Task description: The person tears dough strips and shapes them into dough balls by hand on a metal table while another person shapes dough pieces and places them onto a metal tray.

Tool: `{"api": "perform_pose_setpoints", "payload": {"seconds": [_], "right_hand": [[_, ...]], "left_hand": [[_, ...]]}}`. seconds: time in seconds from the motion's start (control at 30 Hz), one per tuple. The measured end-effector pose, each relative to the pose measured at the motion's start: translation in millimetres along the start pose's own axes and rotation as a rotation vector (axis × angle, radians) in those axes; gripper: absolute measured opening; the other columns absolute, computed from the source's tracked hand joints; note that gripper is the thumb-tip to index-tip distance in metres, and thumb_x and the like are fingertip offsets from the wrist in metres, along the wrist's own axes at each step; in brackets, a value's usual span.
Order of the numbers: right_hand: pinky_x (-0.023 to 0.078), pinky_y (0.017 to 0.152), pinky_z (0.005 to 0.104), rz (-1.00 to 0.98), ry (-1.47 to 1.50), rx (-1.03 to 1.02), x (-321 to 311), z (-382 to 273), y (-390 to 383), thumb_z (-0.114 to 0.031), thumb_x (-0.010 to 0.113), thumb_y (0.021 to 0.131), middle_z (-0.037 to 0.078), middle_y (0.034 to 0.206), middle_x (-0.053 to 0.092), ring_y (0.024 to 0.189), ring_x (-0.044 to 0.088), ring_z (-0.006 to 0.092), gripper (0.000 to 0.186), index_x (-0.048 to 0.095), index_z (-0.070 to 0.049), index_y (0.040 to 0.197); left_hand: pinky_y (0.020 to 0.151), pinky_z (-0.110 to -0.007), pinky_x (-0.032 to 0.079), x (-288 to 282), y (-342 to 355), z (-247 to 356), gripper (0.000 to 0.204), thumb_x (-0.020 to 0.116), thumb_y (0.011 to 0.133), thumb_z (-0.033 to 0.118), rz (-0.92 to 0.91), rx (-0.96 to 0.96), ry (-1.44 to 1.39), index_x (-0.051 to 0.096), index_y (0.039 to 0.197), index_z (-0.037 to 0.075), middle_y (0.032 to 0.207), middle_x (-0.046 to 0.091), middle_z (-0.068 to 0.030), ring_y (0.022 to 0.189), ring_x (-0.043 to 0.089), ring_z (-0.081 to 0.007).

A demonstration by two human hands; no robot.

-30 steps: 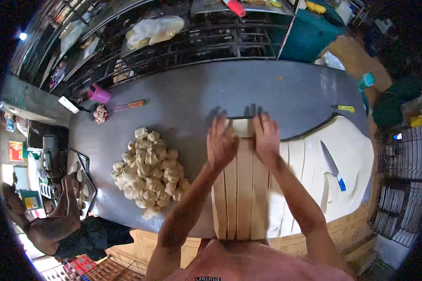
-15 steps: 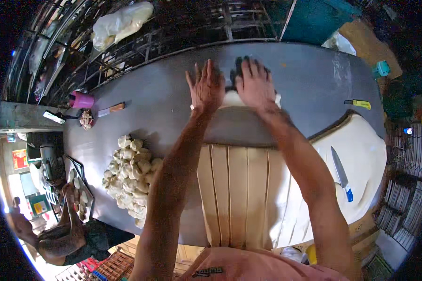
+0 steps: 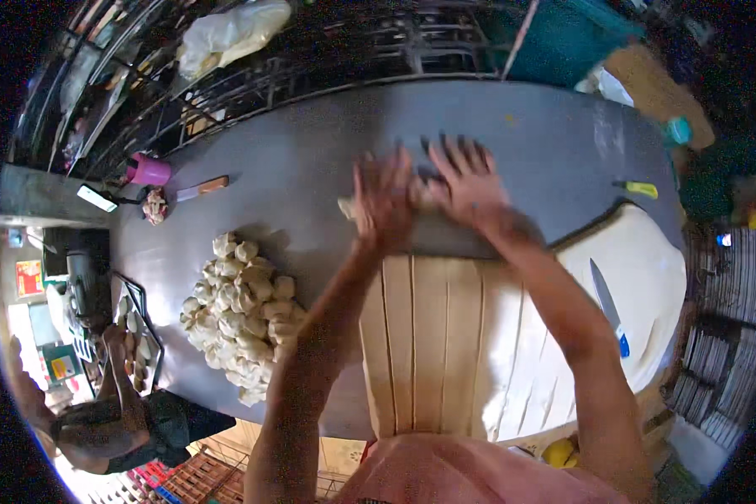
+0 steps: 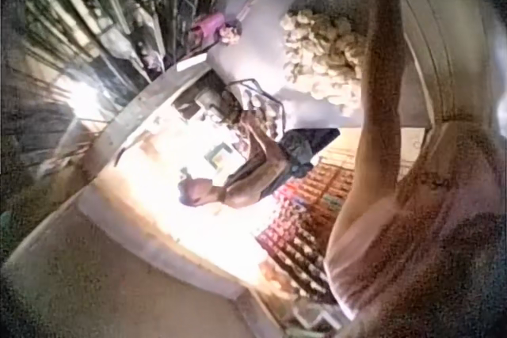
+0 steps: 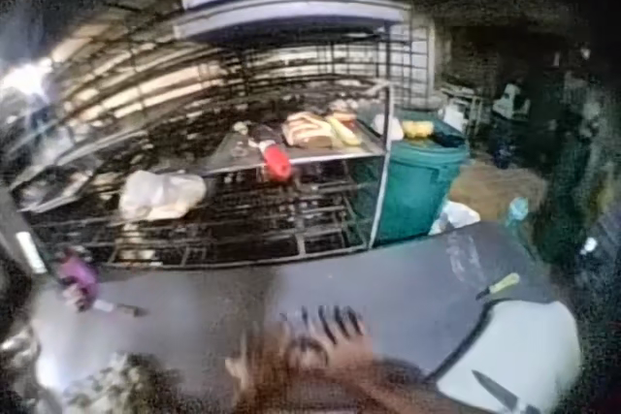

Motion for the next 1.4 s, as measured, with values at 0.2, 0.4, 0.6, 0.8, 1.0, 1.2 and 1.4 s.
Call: {"api": "perform_pose_setpoints", "payload": {"seconds": [0.2, 0.4, 0.6, 0.8, 1.0, 1.2, 1.4], "right_hand": [[0.028, 0.105, 0.057, 0.071, -0.111, 0.461, 50.2, -14.5, -41.4, -0.041, 0.043, 0.091, 0.019, 0.135, 0.045, 0.125, 0.042, 0.0384, 0.055, 0.048, -0.004, 0.131], [0.033, 0.103, 0.0538, -0.141, 0.23, 0.31, -28.6, -48.4, -107.2, -0.018, 0.06, 0.078, 0.017, 0.117, 0.055, 0.113, 0.051, 0.0363, 0.037, 0.058, -0.006, 0.113], [0.049, 0.088, 0.0479, -0.102, 0.245, 0.41, -62.6, -57.2, -111.2, -0.016, 0.064, 0.078, 0.021, 0.117, 0.055, 0.109, 0.055, 0.0386, 0.032, 0.058, -0.003, 0.107], [0.05, 0.083, 0.0477, -0.201, 0.639, 0.374, -207.9, -142.5, -170.9, -0.019, 0.066, 0.081, 0.022, 0.113, 0.06, 0.101, 0.059, 0.0387, 0.042, 0.056, -0.002, 0.119], [0.047, 0.093, 0.0451, -0.522, 0.731, 0.628, -208.5, -188.9, -277.0, -0.023, 0.065, 0.083, 0.022, 0.121, 0.059, 0.115, 0.055, 0.0375, 0.048, 0.053, -0.001, 0.125], [0.031, 0.113, 0.0486, -0.206, 0.353, 0.056, -170.3, -301.0, -293.0, -0.016, 0.055, 0.09, 0.021, 0.147, 0.037, 0.135, 0.039, 0.0353, 0.063, 0.029, 0.0, 0.146], [0.044, 0.096, 0.0438, -0.6, 0.744, -0.019, -80.7, -304.2, -270.2, -0.012, 0.067, 0.076, 0.018, 0.104, 0.066, 0.107, 0.058, 0.035, 0.044, 0.06, 0.0, 0.118]], "left_hand": [[0.111, -0.058, 0.023, 16.7, 0.4, 11.3, 0.06, 0.042, 0.098, 0.048, -0.334, -0.302, 0.068, 0.039, 0.143, 0.008, 0.149, 0.037, -0.0141, 0.136, 0.035, -0.0359], [0.108, -0.054, 0.03, -28.5, -107.1, -33.1, 0.066, 0.056, 0.09, 0.047, -0.306, 0.07, -0.16, 0.042, 0.14, 0.006, 0.149, 0.035, -0.018, 0.135, 0.036, -0.0342], [0.093, -0.047, 0.046, -36.5, -86.8, -71.6, 0.049, 0.064, 0.087, 0.032, -0.459, -0.247, -0.503, 0.057, 0.126, 0.002, 0.129, 0.054, -0.0213, 0.117, 0.053, -0.0381], [0.103, -0.048, 0.039, -157.7, -162.2, -21.6, 0.033, 0.06, 0.092, 0.027, -0.228, -0.294, -0.769, 0.061, 0.114, 0.002, 0.122, 0.054, -0.0189, 0.117, 0.049, -0.034], [0.081, -0.039, 0.052, -164.2, -334.6, 4.0, 0.021, 0.059, 0.093, 0.008, -0.275, -0.827, -1.442, 0.063, 0.114, 0.009, 0.117, 0.054, -0.0062, 0.107, 0.055, -0.021], [0.085, -0.032, 0.049, -201.3, -388.4, 42.0, 0.024, 0.059, 0.094, 0.01, -0.273, -0.461, -1.288, 0.063, 0.117, 0.005, 0.115, 0.058, -0.0059, 0.105, 0.056, -0.0181], [0.084, -0.028, 0.049, -196.3, -391.5, 57.7, 0.039, 0.069, 0.088, 0.018, -0.261, -0.519, -1.121, 0.059, 0.123, 0.005, 0.116, 0.065, -0.0113, 0.098, 0.061, -0.0136]]}}
Point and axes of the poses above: each hand's wrist, its own y-axis towards the middle knuckle, its own x-axis out of the palm, z = x × y, the point moved 3 cm from there along y, towards the middle knuckle
